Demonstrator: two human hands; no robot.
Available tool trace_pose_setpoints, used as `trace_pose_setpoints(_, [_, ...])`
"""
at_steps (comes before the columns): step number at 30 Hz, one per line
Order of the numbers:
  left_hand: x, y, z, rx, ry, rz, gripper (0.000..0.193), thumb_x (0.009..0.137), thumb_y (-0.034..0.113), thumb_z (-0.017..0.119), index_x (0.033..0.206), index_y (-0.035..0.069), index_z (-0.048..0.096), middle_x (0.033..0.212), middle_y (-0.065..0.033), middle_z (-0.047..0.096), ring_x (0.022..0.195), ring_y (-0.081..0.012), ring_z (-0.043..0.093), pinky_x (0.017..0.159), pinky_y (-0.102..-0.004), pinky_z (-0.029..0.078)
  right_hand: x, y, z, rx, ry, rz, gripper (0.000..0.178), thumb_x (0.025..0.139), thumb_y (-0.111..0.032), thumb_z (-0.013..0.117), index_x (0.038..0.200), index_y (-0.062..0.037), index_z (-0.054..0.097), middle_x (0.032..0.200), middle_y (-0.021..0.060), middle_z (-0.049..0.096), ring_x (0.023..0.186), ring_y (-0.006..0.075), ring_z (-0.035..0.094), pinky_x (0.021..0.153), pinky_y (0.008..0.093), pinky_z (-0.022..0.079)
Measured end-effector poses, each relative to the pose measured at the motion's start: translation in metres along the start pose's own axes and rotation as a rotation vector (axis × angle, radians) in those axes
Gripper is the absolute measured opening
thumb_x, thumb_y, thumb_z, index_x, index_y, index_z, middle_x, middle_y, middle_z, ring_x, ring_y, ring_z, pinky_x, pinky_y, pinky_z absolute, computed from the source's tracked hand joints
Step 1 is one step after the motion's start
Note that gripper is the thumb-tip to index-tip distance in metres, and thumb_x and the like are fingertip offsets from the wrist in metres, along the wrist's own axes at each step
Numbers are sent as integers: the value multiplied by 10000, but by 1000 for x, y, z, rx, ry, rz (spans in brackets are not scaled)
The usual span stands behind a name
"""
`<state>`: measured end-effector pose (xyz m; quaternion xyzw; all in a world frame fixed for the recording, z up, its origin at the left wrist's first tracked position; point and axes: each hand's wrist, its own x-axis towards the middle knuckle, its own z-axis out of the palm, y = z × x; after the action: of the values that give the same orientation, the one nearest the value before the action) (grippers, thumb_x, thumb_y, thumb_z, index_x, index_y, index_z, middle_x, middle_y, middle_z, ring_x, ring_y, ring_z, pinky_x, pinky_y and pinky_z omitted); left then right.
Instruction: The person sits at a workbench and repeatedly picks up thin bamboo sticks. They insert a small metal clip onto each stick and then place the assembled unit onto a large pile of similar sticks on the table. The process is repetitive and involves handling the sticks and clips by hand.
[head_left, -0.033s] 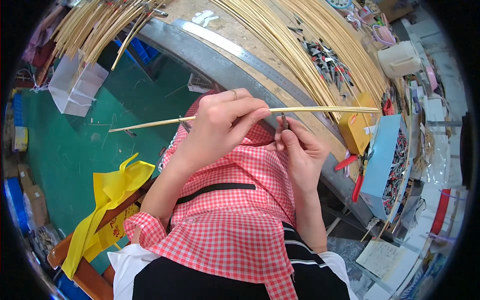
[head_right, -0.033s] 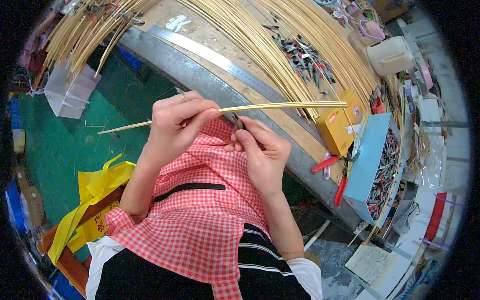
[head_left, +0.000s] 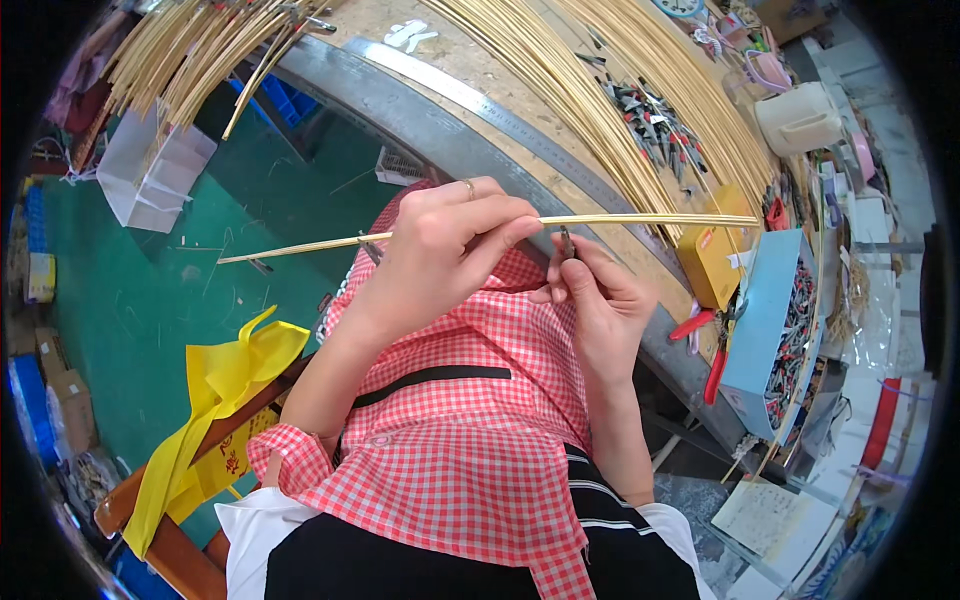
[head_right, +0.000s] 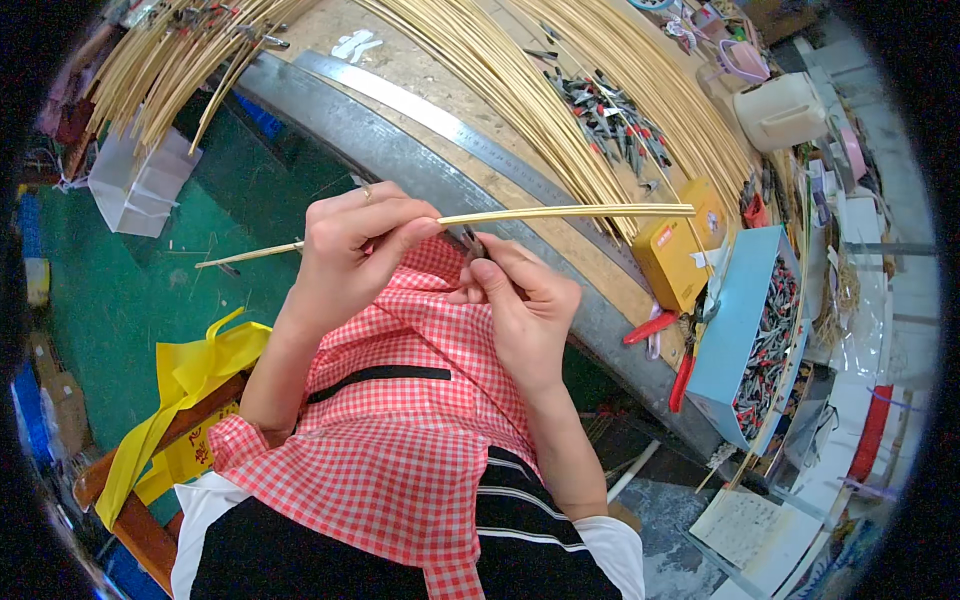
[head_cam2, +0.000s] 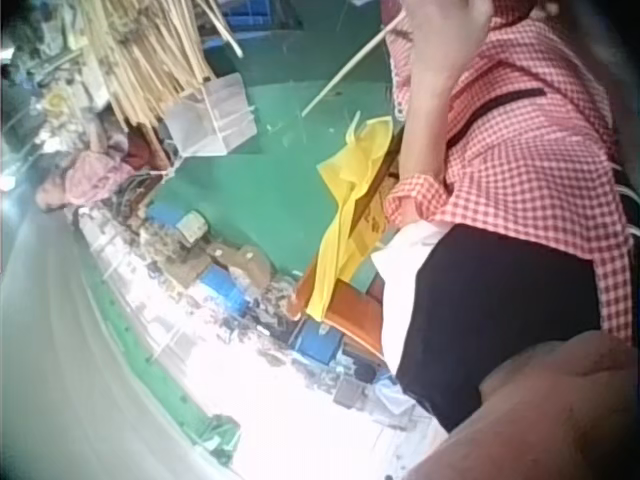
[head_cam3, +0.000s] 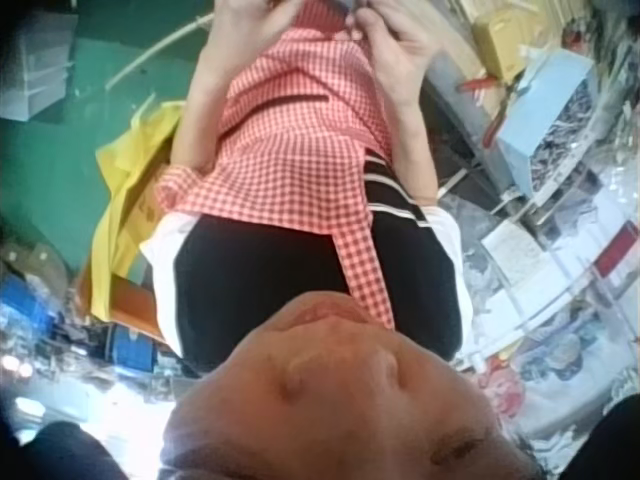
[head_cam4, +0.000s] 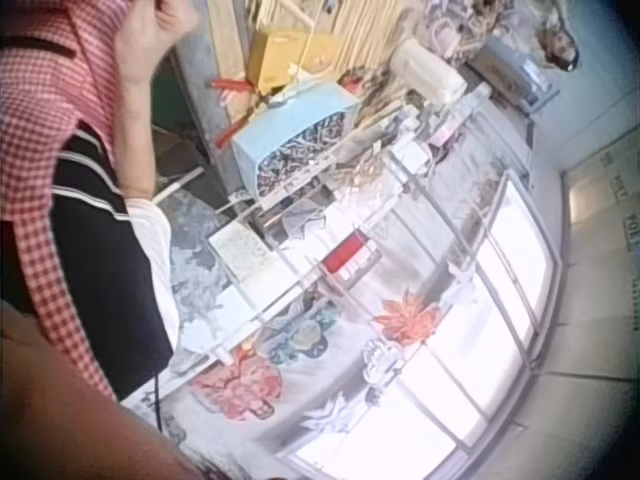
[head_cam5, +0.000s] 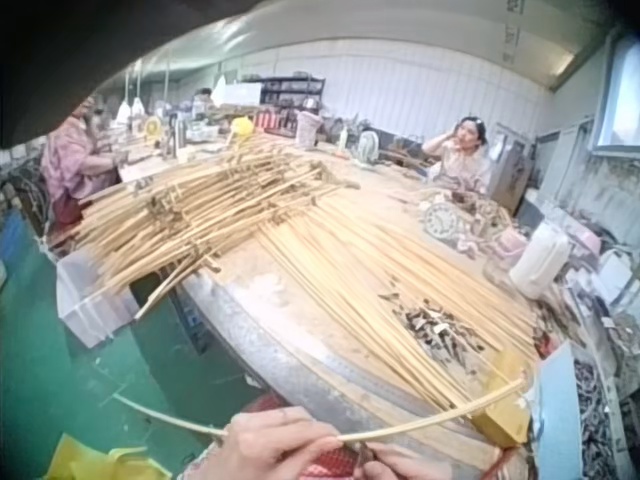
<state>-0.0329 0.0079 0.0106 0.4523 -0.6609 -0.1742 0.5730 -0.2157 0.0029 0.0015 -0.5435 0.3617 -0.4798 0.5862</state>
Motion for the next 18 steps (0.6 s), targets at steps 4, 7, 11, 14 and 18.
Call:
trace_pose_setpoints(4, [-1, -2, 1, 2, 2, 17, 71, 775, 2, 695, 843, -13, 682, 667, -97, 599, 548, -188, 568, 491, -272, 411, -2, 3, 2, -19, 14, -21, 213, 901, 64, 557, 1098, 123, 613, 881, 151, 632, 669, 120, 574, 645, 296, 595])
trace_pose_setpoints(7, [-2, -3, 2, 10, -4, 22, 74, 775, 7, 695, 846, -10, 682, 672, -99, 603, 559, -200, 576, 501, -281, 423, -2, 4, 4, 4, 30, -18, 220, 905, 62, 553, 1110, 116, 612, 882, 150, 630, 668, 121, 573, 644, 297, 596])
trace_pose_setpoints(11, [-3, -3, 6, -2, -17, 24, 72, 775, 16, 695, 843, -4, 684, 687, -103, 614, 580, -218, 592, 519, -293, 444, -3, 3, 5, 16, 45, -13, 220, 907, 65, 548, 1112, 116, 609, 878, 150, 630, 668, 121, 576, 640, 289, 591])
trace_pose_setpoints(14, [-3, -2, 6, 3, -27, 15, 68, 776, 24, 693, 839, 0, 686, 696, -104, 620, 589, -223, 598, 527, -297, 453, -4, 2, 5, 11, 39, 2, 220, 906, 51, 561, 1110, 116, 609, 898, 150, 634, 688, 126, 586, 669, 282, 575])
trace_pose_setpoints(18, [-3, -3, 3, -37, -69, -15, 61, 781, 31, 691, 832, -2, 686, 697, -106, 621, 592, -217, 602, 530, -297, 450, -3, -4, 1, -132, -13, -55, 232, 900, 0, 602, 1109, 98, 622, 1002, 132, 639, 838, 144, 607, 786, 276, 526])
